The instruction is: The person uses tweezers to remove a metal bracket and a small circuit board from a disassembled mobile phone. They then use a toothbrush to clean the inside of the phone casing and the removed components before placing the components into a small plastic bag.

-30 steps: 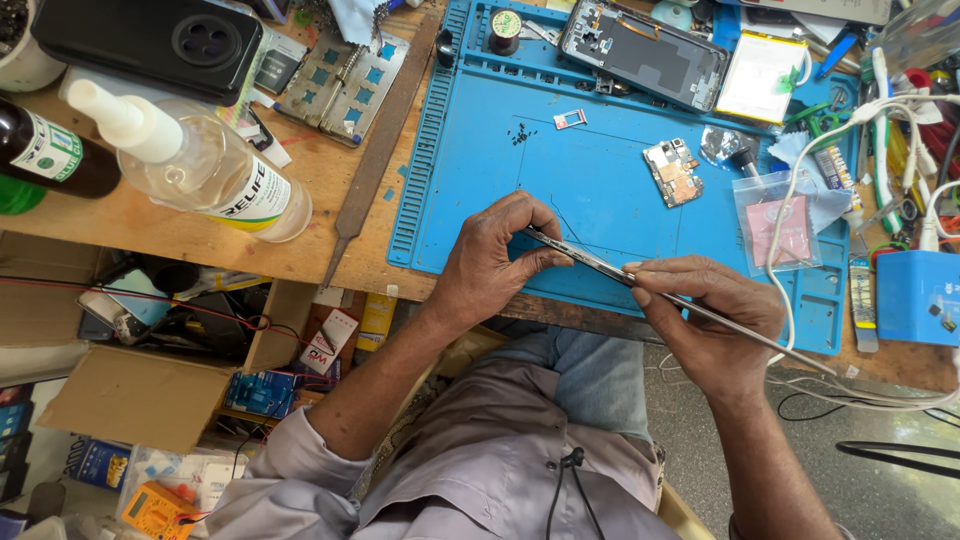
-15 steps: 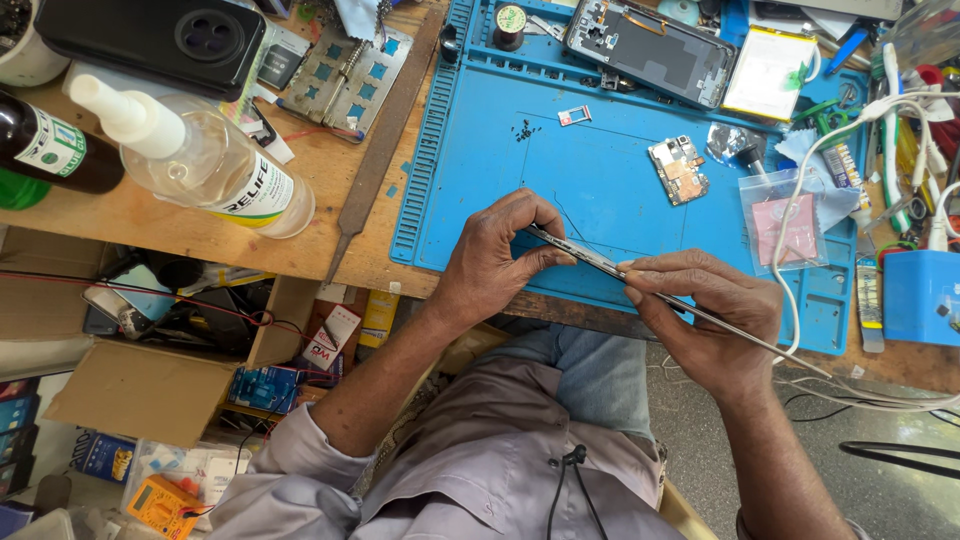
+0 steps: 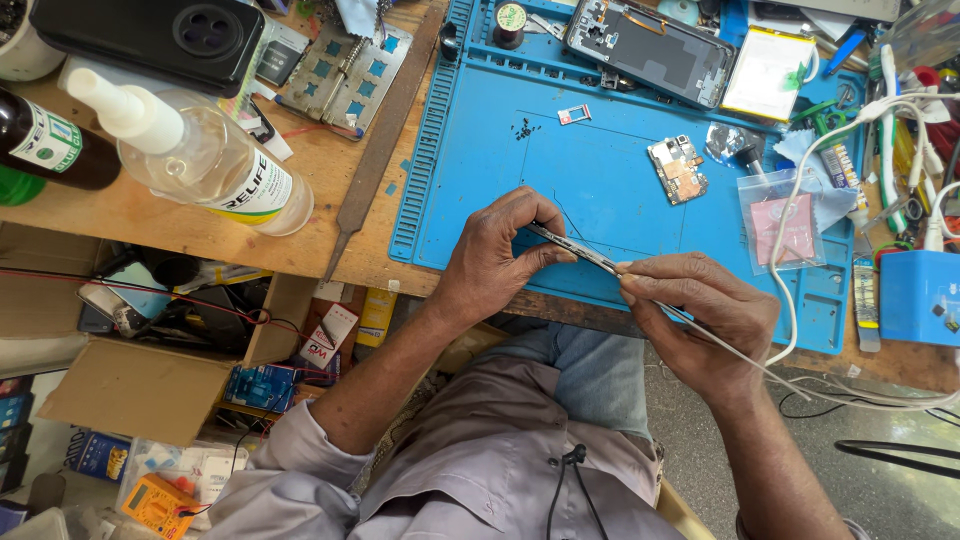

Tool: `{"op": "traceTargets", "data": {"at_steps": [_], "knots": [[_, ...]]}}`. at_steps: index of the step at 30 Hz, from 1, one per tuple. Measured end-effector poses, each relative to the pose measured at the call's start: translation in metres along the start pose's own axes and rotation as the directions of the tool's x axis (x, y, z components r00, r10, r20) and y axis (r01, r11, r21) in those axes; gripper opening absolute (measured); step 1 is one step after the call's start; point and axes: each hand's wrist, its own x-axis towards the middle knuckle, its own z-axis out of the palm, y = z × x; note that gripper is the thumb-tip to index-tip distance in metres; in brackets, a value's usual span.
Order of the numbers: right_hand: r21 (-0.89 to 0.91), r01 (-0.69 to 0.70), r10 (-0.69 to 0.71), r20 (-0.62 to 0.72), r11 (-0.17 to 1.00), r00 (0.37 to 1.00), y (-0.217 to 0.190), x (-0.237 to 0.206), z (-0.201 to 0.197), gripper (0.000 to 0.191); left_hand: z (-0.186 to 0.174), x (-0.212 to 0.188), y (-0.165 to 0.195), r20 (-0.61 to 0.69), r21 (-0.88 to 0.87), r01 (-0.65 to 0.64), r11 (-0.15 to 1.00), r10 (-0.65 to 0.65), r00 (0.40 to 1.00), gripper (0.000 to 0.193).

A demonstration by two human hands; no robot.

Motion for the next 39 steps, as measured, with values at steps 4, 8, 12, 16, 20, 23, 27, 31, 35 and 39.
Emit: {"op": "traceTargets", "data": {"at_steps": [4,8,12,16,20,23,27,31,35,39], "knots": [[-0.03,0.039,-0.039,-0.004,0.999,0.999,0.001,-0.003,0.003,0.02,0.002,0.0,-0.001,0.0,-0.003,0.004,1.0,-0.004,1.0,0.021],[-0.019,0.062,-0.063,-0.017,0.998,0.998,0.002,-0.004,0.004,0.019,0.002,-0.001,-0.001,-0.003,0.001,-0.003,1.0,0.003,1.0,0.022],[-0.033,0.053,-0.053,-0.012,0.998,0.998,0.004,-0.004,0.003,0.018,0.001,0.001,-0.002,0.0,-0.006,-0.011,1.0,0.011,1.0,0.022],[-0.032,0.059,-0.06,-0.03,0.998,0.998,0.008,-0.004,0.006,0.018,0.001,0.001,-0.002,0.005,-0.006,0.003,1.0,-0.003,1.0,0.022],[-0.067,0.146,-0.15,-0.062,0.987,0.987,0.008,-0.005,0.01,0.018,0.001,0.001,-0.003,0.004,-0.007,0.001,1.0,-0.001,1.0,0.022],[-0.162,0.226,-0.237,-0.05,0.96,0.97,0.005,-0.006,0.012,0.018,0.002,0.0,-0.002,-0.002,0.004,-0.011,1.0,0.011,1.0,0.022],[-0.229,0.273,-0.286,-0.022,0.934,0.958,0.004,-0.005,0.012,0.02,0.003,0.0,-0.003,0.005,0.006,0.001,1.0,-0.001,1.0,0.022],[-0.085,0.141,-0.145,-0.044,0.986,0.988,0.007,-0.004,0.011,0.018,0.002,0.0,-0.001,0.005,0.009,-0.007,1.0,0.007,1.0,0.022],[0.094,0.021,-0.012,-0.092,0.995,0.996,0.011,-0.007,0.009,0.019,0.0,0.001,0.0,0.014,0.005,0.006,1.0,-0.007,1.0,0.022],[0.096,0.039,-0.034,-0.055,0.995,0.998,0.014,-0.01,0.008,0.02,-0.001,0.001,0.001,0.014,0.021,0.003,1.0,-0.003,1.0,0.022]]}}
